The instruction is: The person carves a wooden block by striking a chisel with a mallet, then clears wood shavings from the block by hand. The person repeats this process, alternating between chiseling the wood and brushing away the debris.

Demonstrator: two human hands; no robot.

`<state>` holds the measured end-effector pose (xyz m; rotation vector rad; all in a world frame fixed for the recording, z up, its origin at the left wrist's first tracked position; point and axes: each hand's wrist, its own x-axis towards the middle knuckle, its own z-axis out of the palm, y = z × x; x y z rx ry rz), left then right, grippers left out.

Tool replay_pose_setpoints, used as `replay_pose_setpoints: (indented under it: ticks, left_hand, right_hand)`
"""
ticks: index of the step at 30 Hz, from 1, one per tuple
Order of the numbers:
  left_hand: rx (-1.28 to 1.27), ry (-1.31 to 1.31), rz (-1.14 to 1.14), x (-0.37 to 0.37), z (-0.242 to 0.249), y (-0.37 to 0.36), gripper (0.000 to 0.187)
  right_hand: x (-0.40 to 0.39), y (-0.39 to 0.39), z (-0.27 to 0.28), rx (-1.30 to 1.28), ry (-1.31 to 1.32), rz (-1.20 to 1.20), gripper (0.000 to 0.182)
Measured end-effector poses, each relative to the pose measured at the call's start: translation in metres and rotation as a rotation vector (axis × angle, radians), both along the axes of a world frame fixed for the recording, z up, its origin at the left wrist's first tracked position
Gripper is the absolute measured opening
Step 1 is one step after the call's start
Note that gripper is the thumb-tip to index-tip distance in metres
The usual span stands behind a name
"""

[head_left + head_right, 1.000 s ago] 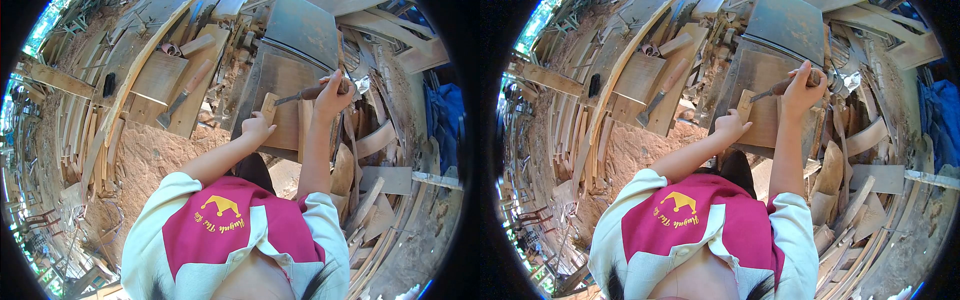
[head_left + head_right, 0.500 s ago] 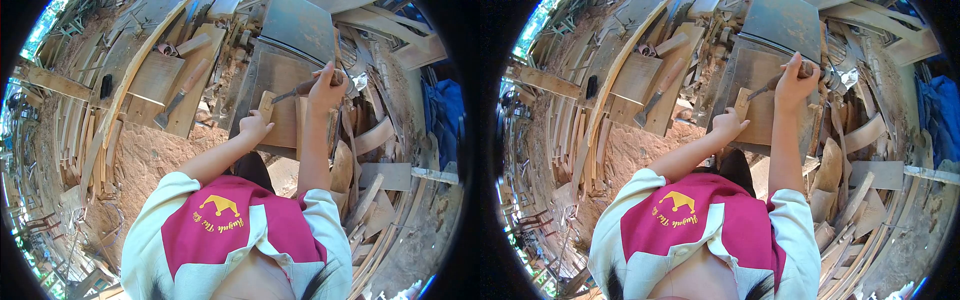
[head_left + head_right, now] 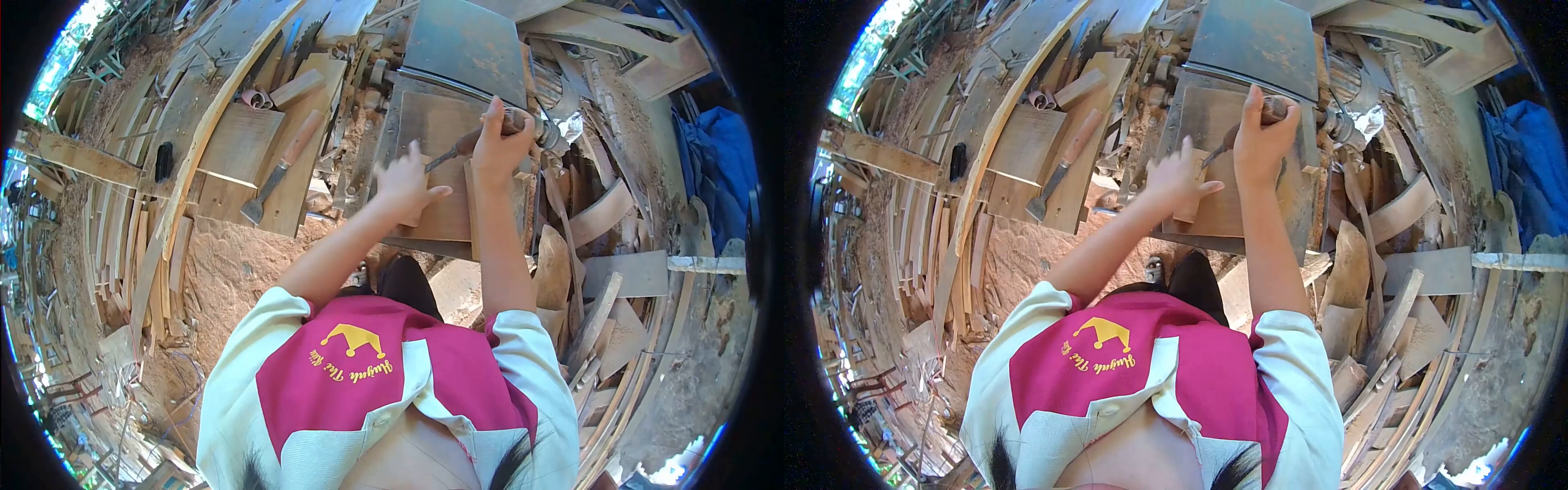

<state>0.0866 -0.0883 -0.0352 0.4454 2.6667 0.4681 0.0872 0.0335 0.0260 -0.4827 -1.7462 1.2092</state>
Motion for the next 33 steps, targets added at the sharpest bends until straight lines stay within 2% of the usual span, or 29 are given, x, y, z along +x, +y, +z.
replay_pose_setpoints:
  ticks: [2,3,5,6,7,8,9,10,11,13,15,17,19,20,22,23,25,29,31,32,33]
  left_hand:
    - [0.638,0.341,-0.342,-0.021,0.011,0.003,0.080]
    - [0.639,0.345,-0.351,-0.027,0.024,0.008,0.080]
    - [0.940,0.377,-0.485,-0.035,0.057,0.022,0.067]
    - [0.998,0.381,-0.500,-0.037,0.065,0.029,0.054]
    - [1.005,0.378,-0.516,-0.037,0.071,0.032,0.054]
    - [1.002,0.172,-0.464,-0.038,0.076,0.031,0.051]
    - [0.989,-0.030,-0.411,-0.040,0.081,0.031,0.047]
    - [1.062,0.062,-0.463,-0.043,0.068,0.034,0.038]
    - [1.061,0.056,-0.475,-0.045,0.061,0.037,0.038]
    - [1.174,0.050,-0.435,-0.049,0.051,0.039,0.032]
    - [1.154,0.080,-0.390,-0.055,0.047,0.038,0.027]
    - [1.191,-0.067,-0.338,-0.058,0.048,0.036,0.025]
    - [1.209,-0.030,-0.362,-0.061,0.044,0.039,0.024]
    - [1.233,-0.031,-0.375,-0.061,0.040,0.041,0.025]
    - [1.250,-0.027,-0.384,-0.061,0.039,0.041,0.026]
    - [1.233,0.045,-0.386,-0.060,0.039,0.042,0.027]
    - [1.215,0.114,-0.393,-0.058,0.043,0.041,0.028]
    - [1.201,-0.001,-0.378,-0.053,0.046,0.043,0.029]
    - [1.207,-0.001,-0.386,-0.054,0.042,0.044,0.029]
    - [1.246,0.019,-0.399,-0.054,0.039,0.046,0.029]
    - [1.289,0.040,-0.409,-0.054,0.037,0.049,0.028]
  right_hand:
    - [0.005,-0.001,0.003,0.006,-0.033,0.000,0.037]
    - [0.007,-0.001,0.005,0.096,-0.105,-0.034,0.040]
    - [0.013,0.001,0.011,0.185,-0.172,-0.086,0.044]
    - [0.016,0.004,0.014,0.281,-0.216,-0.017,0.050]
    - [0.021,0.007,0.017,0.376,-0.263,0.052,0.057]
    - [0.028,0.007,0.020,0.316,-0.265,0.141,0.071]
    - [0.037,0.011,0.021,0.317,-0.262,0.125,0.071]
    - [0.047,0.017,0.022,0.227,-0.212,0.252,0.075]
    - [0.054,0.025,0.023,0.134,-0.163,0.381,0.080]
    - [0.069,0.050,0.007,0.121,-0.171,0.348,0.083]
    - [0.091,0.067,-0.014,0.152,-0.517,0.135,0.079]
    - [0.108,0.082,-0.066,0.091,-0.941,0.066,0.079]
    - [0.130,0.076,-0.115,0.350,-1.295,-0.050,0.078]
    - [0.135,0.070,-0.120,0.357,-1.296,-0.044,0.078]
    - [0.139,0.054,-0.125,0.012,-1.437,0.036,0.078]
    - [0.142,0.047,-0.125,0.012,-1.435,0.041,0.078]
    - [0.147,0.038,-0.120,0.379,-1.322,-0.062,0.072]
    - [0.142,0.058,-0.109,0.210,-1.480,0.084,0.068]
    - [0.145,0.081,-0.107,0.338,-1.431,0.160,0.061]
    - [0.145,0.098,-0.105,0.316,-1.347,0.199,0.055]
    - [0.142,0.109,-0.088,0.189,-1.247,0.288,0.053]
